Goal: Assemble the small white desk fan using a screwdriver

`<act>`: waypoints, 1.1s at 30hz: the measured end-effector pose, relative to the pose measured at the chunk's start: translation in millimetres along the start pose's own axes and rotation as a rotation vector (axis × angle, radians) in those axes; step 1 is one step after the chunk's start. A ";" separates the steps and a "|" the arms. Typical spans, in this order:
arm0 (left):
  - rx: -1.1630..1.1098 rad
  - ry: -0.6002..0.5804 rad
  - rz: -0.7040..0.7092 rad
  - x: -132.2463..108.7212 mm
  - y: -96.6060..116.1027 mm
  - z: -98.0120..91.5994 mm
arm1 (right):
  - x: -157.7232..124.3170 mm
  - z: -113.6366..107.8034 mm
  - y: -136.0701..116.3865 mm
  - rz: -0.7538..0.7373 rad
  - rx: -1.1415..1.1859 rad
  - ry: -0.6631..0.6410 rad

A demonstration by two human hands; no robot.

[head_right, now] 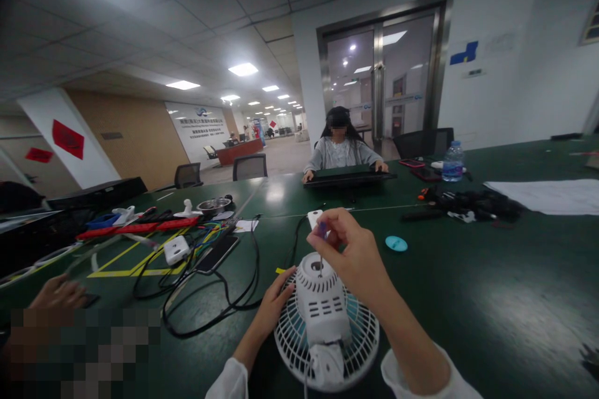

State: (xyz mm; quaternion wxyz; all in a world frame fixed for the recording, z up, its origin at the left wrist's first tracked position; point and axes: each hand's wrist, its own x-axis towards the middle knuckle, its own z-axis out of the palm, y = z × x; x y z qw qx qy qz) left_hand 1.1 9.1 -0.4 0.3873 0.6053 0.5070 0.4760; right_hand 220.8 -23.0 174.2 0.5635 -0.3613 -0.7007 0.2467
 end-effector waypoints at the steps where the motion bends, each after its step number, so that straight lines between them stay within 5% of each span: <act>1: -0.002 -0.001 0.001 -0.2 0.7 -0.2 | 0.2 0.0 -0.7 0.003 0.010 -0.002; 25: 0.029 -0.016 0.001 1.0 -0.1 0.3 | 2.3 -0.2 -0.8 -0.078 -0.076 -0.017; 33: 0.006 -0.006 -0.004 -1.6 5.4 -0.6 | -0.2 -0.7 -3.2 0.067 0.018 -0.043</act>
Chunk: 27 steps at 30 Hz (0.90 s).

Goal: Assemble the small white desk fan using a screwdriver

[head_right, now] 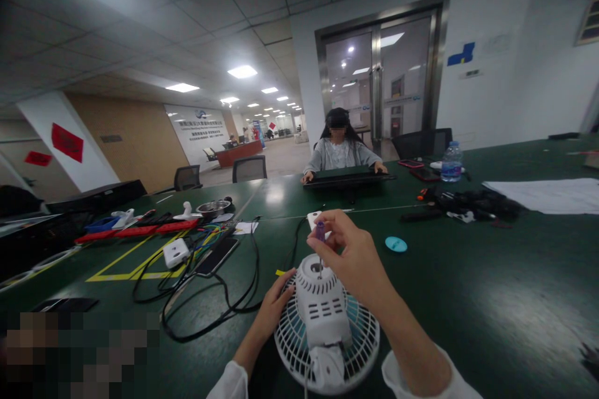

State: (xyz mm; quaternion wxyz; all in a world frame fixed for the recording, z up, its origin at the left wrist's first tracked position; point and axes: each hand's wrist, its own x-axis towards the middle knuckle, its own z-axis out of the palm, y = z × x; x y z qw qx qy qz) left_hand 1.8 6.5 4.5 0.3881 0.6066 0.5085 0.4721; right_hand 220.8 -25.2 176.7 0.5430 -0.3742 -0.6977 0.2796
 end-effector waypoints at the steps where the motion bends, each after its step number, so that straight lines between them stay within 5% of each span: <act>1: 0.001 0.001 0.002 -0.1 0.1 -0.1 | -0.2 0.0 -1.0 0.008 0.032 -0.012; 7: -0.006 -0.005 -0.009 1.1 -2.4 0.4 | -0.9 -1.3 -5.7 -0.031 0.077 -0.088; 19: 0.006 0.000 -0.007 1.4 -3.6 0.7 | 1.5 0.1 -1.0 -0.149 -0.104 0.000; 27: -0.004 0.005 -0.005 1.4 -2.5 0.3 | 2.3 -2.1 -1.6 -0.038 -0.121 0.010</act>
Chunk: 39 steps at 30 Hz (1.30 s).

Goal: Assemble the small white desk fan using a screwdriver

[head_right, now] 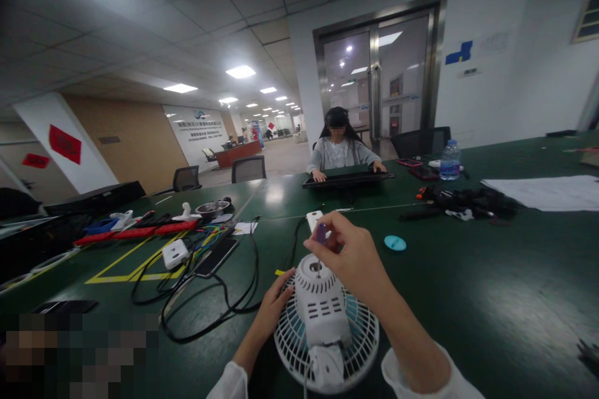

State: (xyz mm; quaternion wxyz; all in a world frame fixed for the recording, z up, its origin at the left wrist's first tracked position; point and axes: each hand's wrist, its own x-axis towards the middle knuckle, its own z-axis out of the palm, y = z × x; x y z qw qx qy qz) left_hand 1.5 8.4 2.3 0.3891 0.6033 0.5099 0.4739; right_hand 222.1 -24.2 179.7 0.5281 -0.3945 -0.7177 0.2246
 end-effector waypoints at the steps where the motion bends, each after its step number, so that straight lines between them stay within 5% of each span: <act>1: -0.001 -0.001 0.000 -0.2 0.5 0.0 | -0.1 -0.5 0.4 0.008 0.016 -0.009; 8: 0.007 -0.013 -0.002 -0.6 3.1 0.1 | -1.9 -3.8 0.8 -0.056 0.093 -0.098; 20: 0.003 -0.005 0.005 -0.6 1.2 -0.5 | -0.3 0.9 2.5 -0.009 -0.021 -0.040; 24: 0.011 -0.010 0.006 -0.9 1.0 -0.5 | -2.3 0.4 2.8 0.096 0.082 -0.092; 32: 0.004 -0.014 0.002 -0.2 0.3 -0.6 | -1.5 0.1 0.1 0.075 0.223 -0.179; 39: 0.016 -0.012 0.006 -0.6 -1.0 -1.0 | 0.2 0.3 0.8 0.048 0.131 -0.081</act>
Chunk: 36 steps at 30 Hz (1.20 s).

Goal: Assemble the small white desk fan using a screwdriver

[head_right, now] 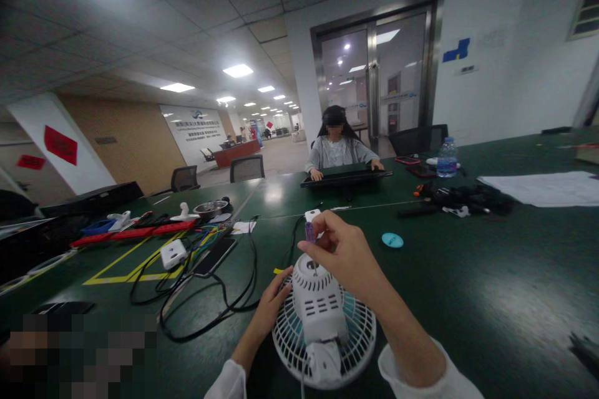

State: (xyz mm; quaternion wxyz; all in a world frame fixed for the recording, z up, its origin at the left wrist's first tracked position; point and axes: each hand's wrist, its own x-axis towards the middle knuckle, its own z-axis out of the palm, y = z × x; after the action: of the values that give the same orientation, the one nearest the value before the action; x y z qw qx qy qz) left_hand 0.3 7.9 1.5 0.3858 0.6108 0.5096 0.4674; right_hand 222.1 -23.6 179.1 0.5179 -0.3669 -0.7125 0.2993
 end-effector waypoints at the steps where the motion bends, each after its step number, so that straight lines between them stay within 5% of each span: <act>1: 0.000 0.001 0.000 0.0 -0.5 0.0 | 0.2 0.1 -0.4 -0.001 -0.011 0.007; 15: 0.007 -0.010 0.012 0.6 0.4 0.3 | -2.1 -2.4 4.0 0.005 0.075 -0.101; 36: 0.021 -0.018 0.035 0.0 2.6 0.3 | 0.1 -3.6 1.7 -0.030 0.040 -0.013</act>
State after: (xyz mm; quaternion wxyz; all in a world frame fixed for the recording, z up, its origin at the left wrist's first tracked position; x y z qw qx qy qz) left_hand 1.2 7.4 3.9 0.3755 0.6278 0.5001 0.4634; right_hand 225.9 -22.4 178.8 0.5250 -0.3439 -0.7150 0.3081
